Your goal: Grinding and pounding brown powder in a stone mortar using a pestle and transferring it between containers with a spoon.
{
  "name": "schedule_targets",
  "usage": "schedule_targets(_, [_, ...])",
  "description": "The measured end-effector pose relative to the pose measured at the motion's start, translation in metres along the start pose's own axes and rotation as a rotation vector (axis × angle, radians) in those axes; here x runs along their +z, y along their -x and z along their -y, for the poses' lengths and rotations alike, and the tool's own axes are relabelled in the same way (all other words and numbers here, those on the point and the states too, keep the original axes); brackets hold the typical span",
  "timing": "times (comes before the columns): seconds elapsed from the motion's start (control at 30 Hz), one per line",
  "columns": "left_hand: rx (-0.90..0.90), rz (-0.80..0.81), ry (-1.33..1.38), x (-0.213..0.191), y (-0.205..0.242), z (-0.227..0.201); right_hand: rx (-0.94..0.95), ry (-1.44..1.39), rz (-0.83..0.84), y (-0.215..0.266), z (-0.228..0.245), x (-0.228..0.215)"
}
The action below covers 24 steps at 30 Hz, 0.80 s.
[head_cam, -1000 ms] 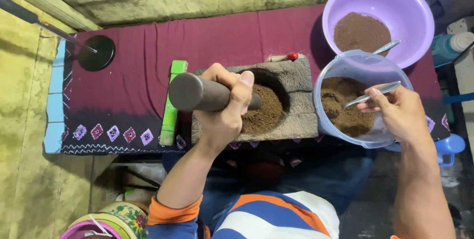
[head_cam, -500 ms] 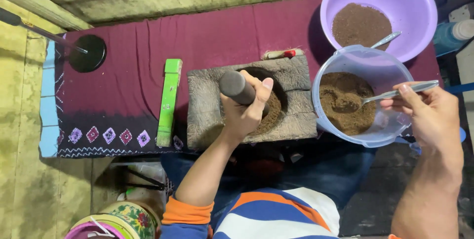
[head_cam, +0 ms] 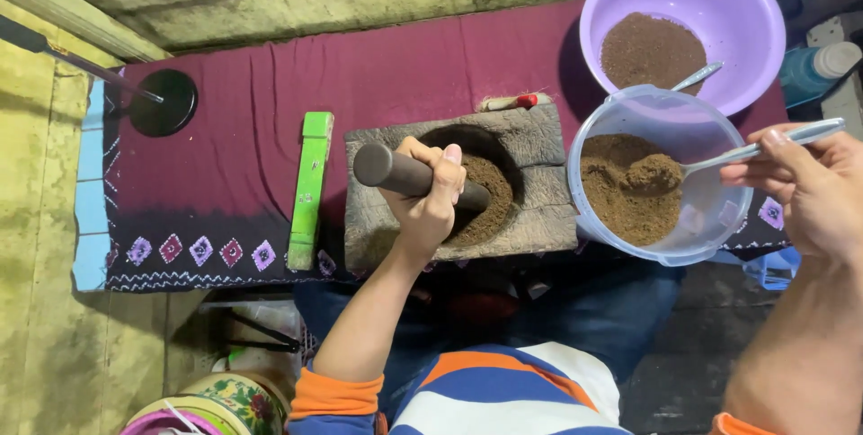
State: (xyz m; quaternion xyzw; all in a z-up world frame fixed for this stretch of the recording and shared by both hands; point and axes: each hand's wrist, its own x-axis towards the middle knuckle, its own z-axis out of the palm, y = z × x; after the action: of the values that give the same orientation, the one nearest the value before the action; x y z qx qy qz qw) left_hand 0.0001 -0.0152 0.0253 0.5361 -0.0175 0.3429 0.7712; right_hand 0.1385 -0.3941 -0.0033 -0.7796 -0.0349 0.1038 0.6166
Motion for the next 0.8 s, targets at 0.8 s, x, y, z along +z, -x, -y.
schedule_targets(0.8, [0.207,0.002,-0.202,-0.005,0.051,-0.035,-0.557,0.288,0.160,0.049,0.056,0.222])
